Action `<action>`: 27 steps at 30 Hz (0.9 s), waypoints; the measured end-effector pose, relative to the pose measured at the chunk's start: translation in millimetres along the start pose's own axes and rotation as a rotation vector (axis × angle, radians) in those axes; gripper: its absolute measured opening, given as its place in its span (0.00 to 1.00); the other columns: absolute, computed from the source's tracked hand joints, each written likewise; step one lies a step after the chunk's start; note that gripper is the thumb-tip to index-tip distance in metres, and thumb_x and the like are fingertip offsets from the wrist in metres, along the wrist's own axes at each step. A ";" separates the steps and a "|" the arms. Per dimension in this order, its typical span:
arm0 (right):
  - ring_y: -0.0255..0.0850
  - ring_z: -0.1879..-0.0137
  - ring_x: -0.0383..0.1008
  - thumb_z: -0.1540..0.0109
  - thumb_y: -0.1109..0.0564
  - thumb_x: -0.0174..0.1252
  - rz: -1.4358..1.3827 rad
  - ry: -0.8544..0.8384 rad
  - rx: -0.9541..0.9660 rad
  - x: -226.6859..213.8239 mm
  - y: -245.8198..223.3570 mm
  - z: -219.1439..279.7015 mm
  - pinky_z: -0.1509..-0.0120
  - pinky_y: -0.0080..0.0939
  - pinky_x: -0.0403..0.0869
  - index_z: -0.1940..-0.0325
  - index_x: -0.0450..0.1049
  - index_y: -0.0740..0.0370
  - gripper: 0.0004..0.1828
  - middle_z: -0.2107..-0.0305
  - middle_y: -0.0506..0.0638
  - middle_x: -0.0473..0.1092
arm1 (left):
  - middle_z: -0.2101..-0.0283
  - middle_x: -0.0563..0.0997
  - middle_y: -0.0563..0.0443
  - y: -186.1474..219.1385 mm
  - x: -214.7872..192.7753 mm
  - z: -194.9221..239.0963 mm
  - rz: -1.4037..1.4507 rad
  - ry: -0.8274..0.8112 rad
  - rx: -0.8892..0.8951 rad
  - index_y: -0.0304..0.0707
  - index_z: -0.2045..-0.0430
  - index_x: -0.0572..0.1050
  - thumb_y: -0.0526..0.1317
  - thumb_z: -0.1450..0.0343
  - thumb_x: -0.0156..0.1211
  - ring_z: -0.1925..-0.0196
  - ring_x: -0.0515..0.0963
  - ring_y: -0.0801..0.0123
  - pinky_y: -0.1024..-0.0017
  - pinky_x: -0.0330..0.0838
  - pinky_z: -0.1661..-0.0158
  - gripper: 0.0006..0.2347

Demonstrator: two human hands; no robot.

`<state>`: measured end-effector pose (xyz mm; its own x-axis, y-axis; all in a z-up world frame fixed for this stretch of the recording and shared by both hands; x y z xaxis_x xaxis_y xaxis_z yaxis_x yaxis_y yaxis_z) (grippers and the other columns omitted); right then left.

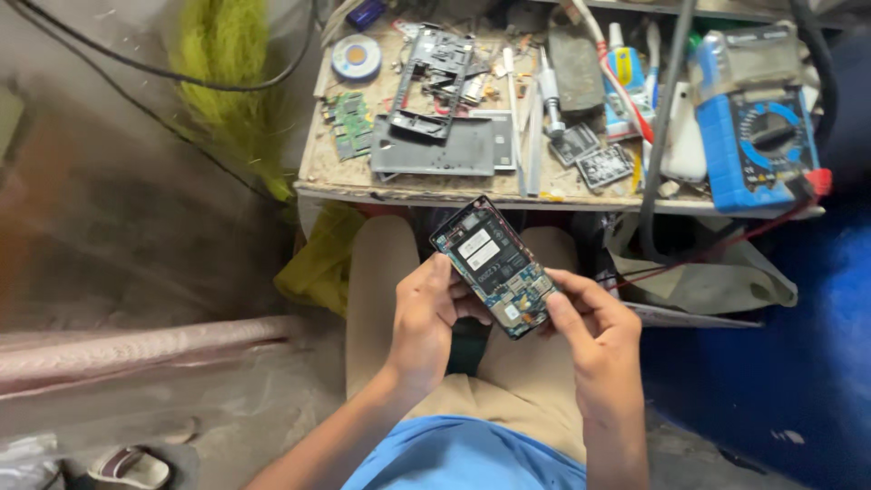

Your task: The person disassembles a mobile phone, cleans the motherboard with a brush, uses multimeter probes to test circuits, and reattaches the phone's back housing.

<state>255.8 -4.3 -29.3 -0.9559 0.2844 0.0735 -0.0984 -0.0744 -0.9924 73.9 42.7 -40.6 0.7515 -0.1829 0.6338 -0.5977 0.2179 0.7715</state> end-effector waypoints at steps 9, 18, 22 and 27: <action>0.29 0.60 0.74 0.35 0.66 0.59 0.046 0.026 -0.149 -46.1 -49.7 -10.6 0.55 0.29 0.73 0.38 0.72 0.68 0.19 0.65 0.49 0.75 | 0.48 0.80 0.33 -47.5 58.3 29.8 0.397 -0.426 -0.723 0.22 0.43 0.67 0.75 0.32 0.32 0.48 0.85 0.46 0.63 0.82 0.66 0.45; 0.29 0.57 0.76 0.34 0.61 0.60 0.101 0.002 -0.192 -25.9 -55.6 -22.8 0.53 0.28 0.74 0.37 0.68 0.67 0.21 0.61 0.49 0.78 | 0.54 0.80 0.40 -51.4 74.4 33.8 0.261 -0.389 -0.410 0.30 0.38 0.64 0.53 0.16 0.42 0.62 0.86 0.55 0.70 0.77 0.76 0.22; 0.32 0.57 0.74 0.33 0.60 0.61 0.023 -0.008 -0.176 -11.3 -37.9 -12.3 0.53 0.32 0.74 0.38 0.71 0.70 0.20 0.61 0.50 0.75 | 0.54 0.80 0.45 -14.7 65.2 13.1 0.069 -0.273 -0.254 0.32 0.41 0.66 0.44 0.19 0.47 0.58 0.84 0.63 0.68 0.80 0.70 0.16; 0.33 0.52 0.76 0.35 0.63 0.61 -0.059 -0.017 -0.176 2.8 -27.6 -28.7 0.46 0.34 0.75 0.38 0.72 0.72 0.21 0.57 0.51 0.76 | 0.51 0.80 0.50 12.0 58.1 -13.3 -0.084 -0.258 -0.236 0.35 0.41 0.67 0.37 0.24 0.53 0.52 0.80 0.72 0.63 0.83 0.56 0.16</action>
<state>263.9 26.0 -4.5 -0.9547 0.2667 0.1320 -0.1056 0.1110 -0.9882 114.1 47.5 4.7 0.6822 -0.4393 0.5845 -0.4331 0.4013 0.8071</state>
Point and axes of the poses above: each hand's wrist, its own z-axis away from the middle knuckle, its own x-axis out of the palm, y = z × x, the point moved 9 cm from there along -z, towards the middle knuckle
